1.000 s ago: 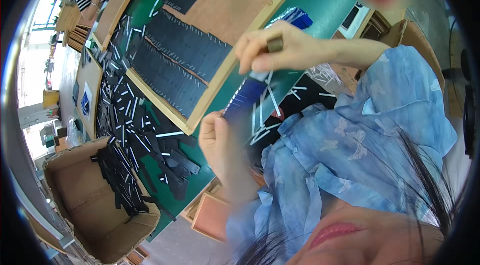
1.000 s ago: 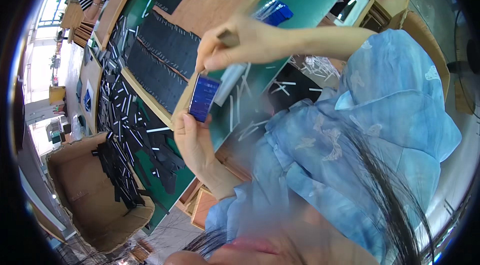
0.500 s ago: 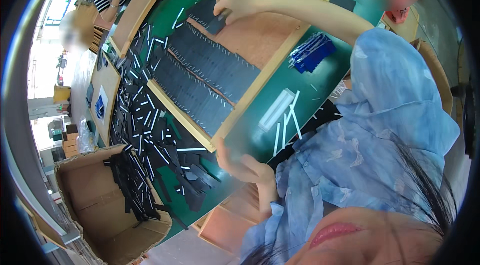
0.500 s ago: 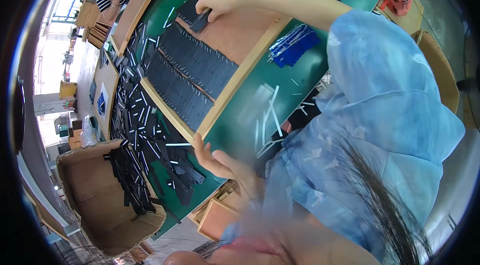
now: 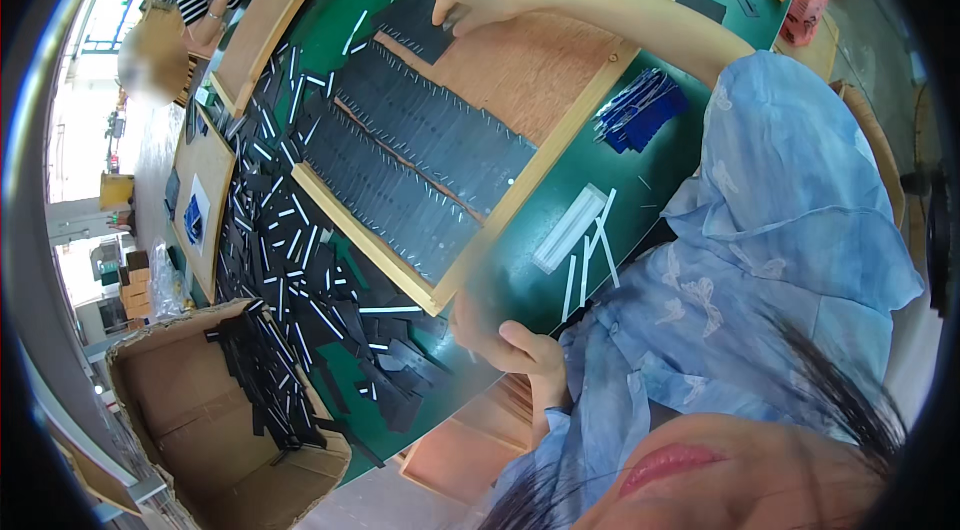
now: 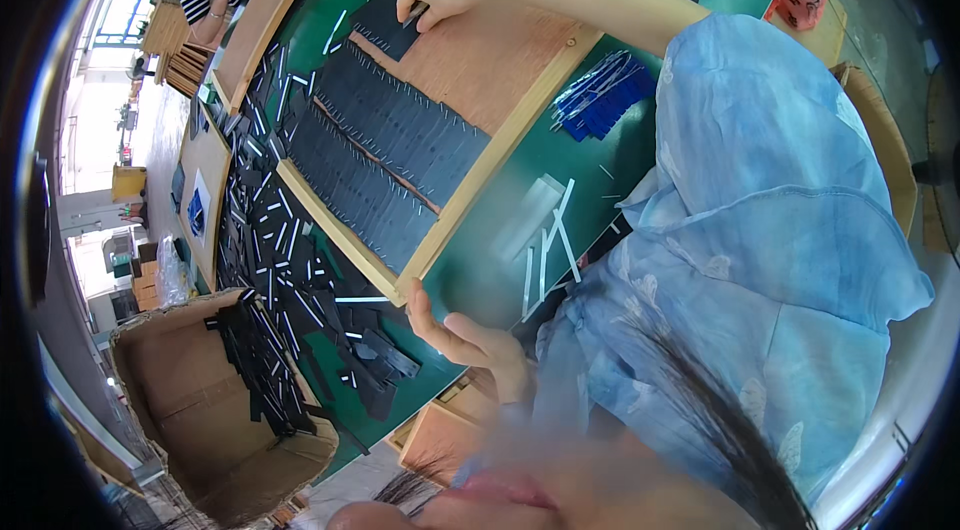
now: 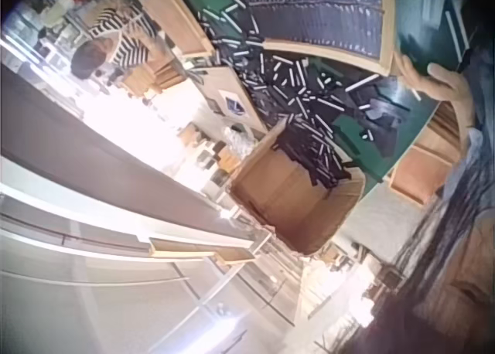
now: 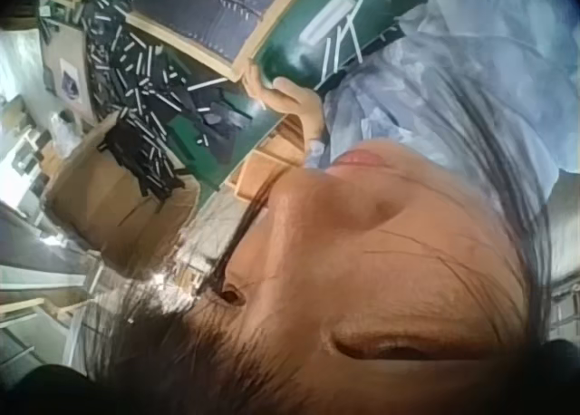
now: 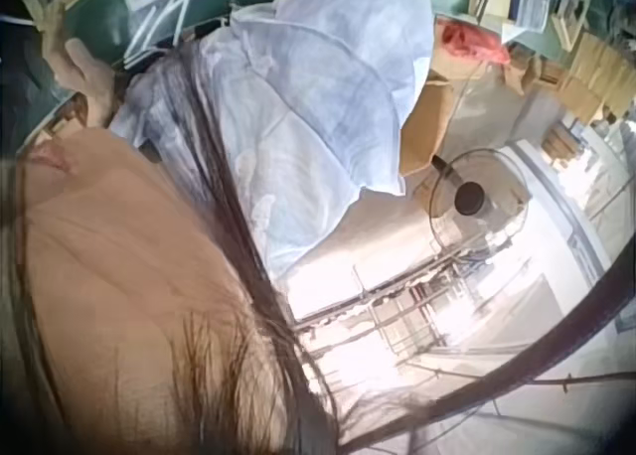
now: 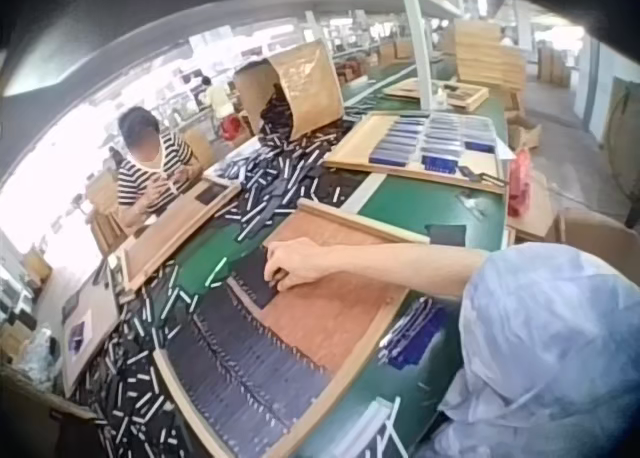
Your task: Assembling small metal components and pins onto plastic bases on a factory workbench.
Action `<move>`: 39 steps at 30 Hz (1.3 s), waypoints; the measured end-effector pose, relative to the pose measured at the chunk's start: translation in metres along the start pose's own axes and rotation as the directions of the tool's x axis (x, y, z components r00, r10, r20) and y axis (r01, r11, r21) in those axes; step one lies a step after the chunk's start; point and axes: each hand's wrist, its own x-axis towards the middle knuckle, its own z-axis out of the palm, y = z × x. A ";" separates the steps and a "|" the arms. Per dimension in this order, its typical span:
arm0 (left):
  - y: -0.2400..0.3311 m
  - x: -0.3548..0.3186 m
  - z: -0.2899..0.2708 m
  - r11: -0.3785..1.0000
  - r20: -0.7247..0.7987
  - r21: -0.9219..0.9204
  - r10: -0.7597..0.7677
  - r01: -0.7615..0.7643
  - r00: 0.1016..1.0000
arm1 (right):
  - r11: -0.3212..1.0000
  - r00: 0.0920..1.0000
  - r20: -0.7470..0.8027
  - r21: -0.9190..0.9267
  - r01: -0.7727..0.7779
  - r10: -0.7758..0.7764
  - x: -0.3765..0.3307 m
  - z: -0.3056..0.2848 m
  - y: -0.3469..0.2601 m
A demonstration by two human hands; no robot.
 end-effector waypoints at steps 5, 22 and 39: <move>0.011 0.004 0.007 0.995 -0.023 0.097 0.021 -0.018 1.000 | 0.997 0.996 0.048 -0.009 0.081 -0.081 -0.007 -0.011 0.017; 0.000 -0.007 0.008 0.956 -0.054 0.191 0.235 -0.221 0.970 | 0.587 0.423 -0.636 0.058 -0.807 0.645 -0.289 -0.180 0.173; 0.029 0.006 0.045 0.826 -0.093 0.464 0.405 -0.320 0.910 | 0.199 0.300 -0.785 -0.227 -0.953 0.541 -0.374 -0.202 0.328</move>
